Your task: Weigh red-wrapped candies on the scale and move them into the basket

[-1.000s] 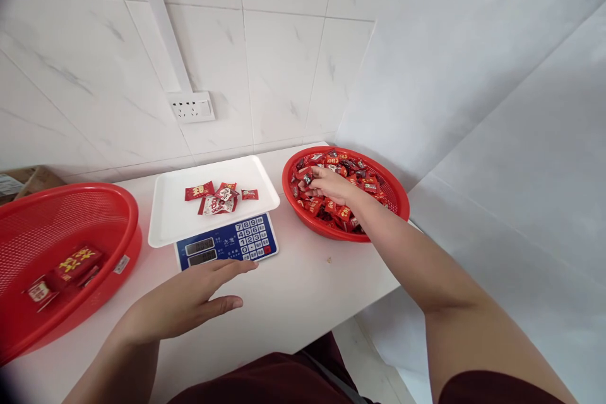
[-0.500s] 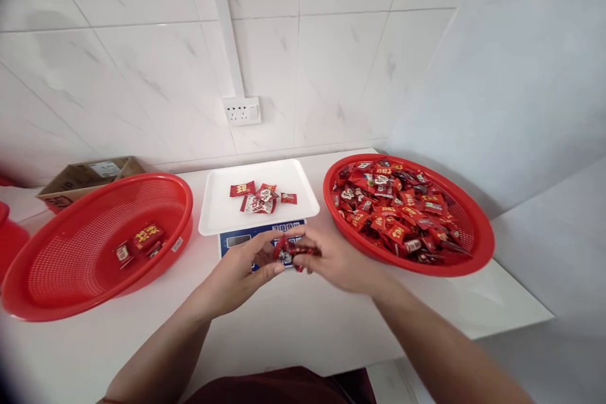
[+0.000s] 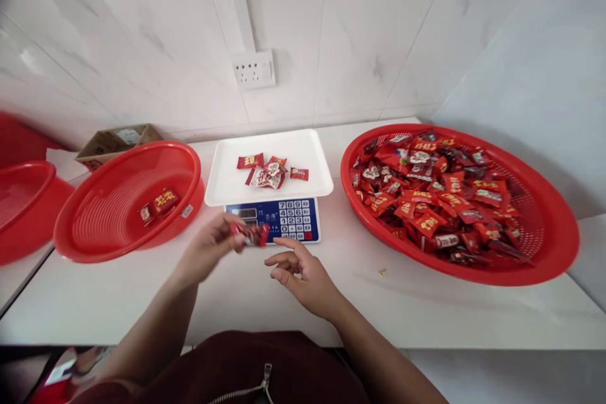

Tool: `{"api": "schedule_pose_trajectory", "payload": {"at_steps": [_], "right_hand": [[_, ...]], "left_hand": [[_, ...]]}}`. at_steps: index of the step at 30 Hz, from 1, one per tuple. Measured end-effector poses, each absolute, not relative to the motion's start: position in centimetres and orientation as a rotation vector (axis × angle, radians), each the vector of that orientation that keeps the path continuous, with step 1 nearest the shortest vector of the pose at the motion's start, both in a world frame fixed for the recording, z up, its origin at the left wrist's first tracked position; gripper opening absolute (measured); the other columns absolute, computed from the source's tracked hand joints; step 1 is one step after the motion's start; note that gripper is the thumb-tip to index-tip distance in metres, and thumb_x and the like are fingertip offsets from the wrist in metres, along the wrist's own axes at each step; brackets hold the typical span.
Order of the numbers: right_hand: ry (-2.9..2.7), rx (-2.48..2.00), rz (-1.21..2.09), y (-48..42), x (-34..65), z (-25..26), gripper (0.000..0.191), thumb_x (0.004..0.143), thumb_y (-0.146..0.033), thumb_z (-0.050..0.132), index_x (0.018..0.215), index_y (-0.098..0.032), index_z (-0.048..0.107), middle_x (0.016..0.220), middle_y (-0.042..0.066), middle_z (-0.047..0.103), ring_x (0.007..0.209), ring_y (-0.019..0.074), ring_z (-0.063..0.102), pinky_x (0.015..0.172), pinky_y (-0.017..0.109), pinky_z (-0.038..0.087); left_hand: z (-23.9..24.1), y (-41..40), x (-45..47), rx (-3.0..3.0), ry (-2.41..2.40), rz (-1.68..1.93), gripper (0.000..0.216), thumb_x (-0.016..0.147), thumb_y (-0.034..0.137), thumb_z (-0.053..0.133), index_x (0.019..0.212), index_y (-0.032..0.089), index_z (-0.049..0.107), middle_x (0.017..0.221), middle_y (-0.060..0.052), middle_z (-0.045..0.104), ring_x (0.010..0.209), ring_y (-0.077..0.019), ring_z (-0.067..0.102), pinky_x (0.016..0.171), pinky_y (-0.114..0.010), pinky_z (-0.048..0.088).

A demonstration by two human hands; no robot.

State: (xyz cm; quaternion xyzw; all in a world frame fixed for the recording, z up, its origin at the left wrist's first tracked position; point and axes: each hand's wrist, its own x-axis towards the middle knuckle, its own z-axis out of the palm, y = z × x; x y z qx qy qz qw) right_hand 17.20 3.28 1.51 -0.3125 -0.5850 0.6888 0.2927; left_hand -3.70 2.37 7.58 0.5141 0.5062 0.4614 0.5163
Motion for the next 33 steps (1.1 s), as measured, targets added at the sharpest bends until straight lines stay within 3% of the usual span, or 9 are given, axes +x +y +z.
{"api": "schedule_pose_trajectory", "payload": {"at_steps": [6, 14, 18, 23, 29, 33], "right_hand": [[-1.755, -0.819, 2.152, 2.5, 16.8, 0.1, 0.031, 0.082, -0.038, 0.056, 0.108, -0.021, 0.055, 0.084, 0.003, 0.064, 0.078, 0.0155, 0.059, 0.073, 0.032, 0.046], [-1.814, -0.826, 2.136, 2.6, 16.9, 0.3, 0.030, 0.084, -0.036, 0.053, 0.109, -0.021, 0.056, 0.088, 0.003, 0.064, 0.080, 0.0151, 0.058, 0.074, 0.030, 0.046], [-1.781, -0.845, 2.138, 2.7, 16.9, -0.3, 0.031, 0.083, -0.037, 0.053, 0.109, -0.021, 0.055, 0.087, 0.003, 0.063, 0.079, 0.0151, 0.057, 0.074, 0.031, 0.046], [-1.844, -0.854, 2.077, 2.7, 16.8, -0.5, 0.031, 0.083, -0.035, 0.053, 0.110, -0.021, 0.056, 0.089, 0.003, 0.063, 0.082, 0.0155, 0.057, 0.075, 0.030, 0.045], [-1.864, -0.861, 2.051, 2.7, 16.5, 0.0, 0.029, 0.081, -0.029, 0.054, 0.108, -0.020, 0.058, 0.089, 0.003, 0.064, 0.081, 0.0158, 0.058, 0.075, 0.030, 0.046], [-1.888, -0.859, 2.042, 2.7, 16.4, 0.4, 0.029, 0.080, -0.025, 0.053, 0.109, -0.020, 0.059, 0.090, 0.003, 0.065, 0.081, 0.0156, 0.058, 0.075, 0.029, 0.046]], "left_hand": [[9.8, 3.7, -8.3, 1.192, 1.421, 1.610, 0.025, 0.073, 0.027, 0.069, 0.092, 0.019, 0.056, 0.075, 0.001, 0.065, 0.064, -0.0114, 0.061, 0.060, -0.024, 0.051], [9.5, 6.3, -7.8, 1.355, 1.672, 1.574, 0.019, 0.075, 0.020, 0.064, 0.089, 0.019, 0.051, 0.075, 0.001, 0.067, 0.067, -0.0112, 0.063, 0.061, -0.022, 0.048], [8.9, 8.9, -6.6, 1.531, 1.790, 1.401, 0.019, 0.080, 0.026, 0.057, 0.094, 0.020, 0.047, 0.072, 0.000, 0.065, 0.065, -0.0140, 0.062, 0.061, -0.026, 0.047], [9.4, 10.3, -6.1, 2.115, 2.204, 0.824, 0.027, 0.083, 0.039, 0.054, 0.102, 0.019, 0.054, 0.104, -0.009, 0.063, 0.103, -0.0277, 0.053, 0.086, -0.041, 0.042], [9.6, 11.1, -5.9, 2.258, 2.035, 0.526, 0.034, 0.087, 0.042, 0.047, 0.114, 0.022, 0.052, 0.113, -0.008, 0.057, 0.110, -0.0266, 0.048, 0.091, -0.041, 0.041], [8.6, 11.8, -4.3, 2.259, 1.967, 0.513, 0.055, 0.087, 0.047, 0.045, 0.135, 0.021, 0.032, 0.141, -0.014, 0.033, 0.133, -0.0286, 0.025, 0.103, -0.045, 0.031]]}}
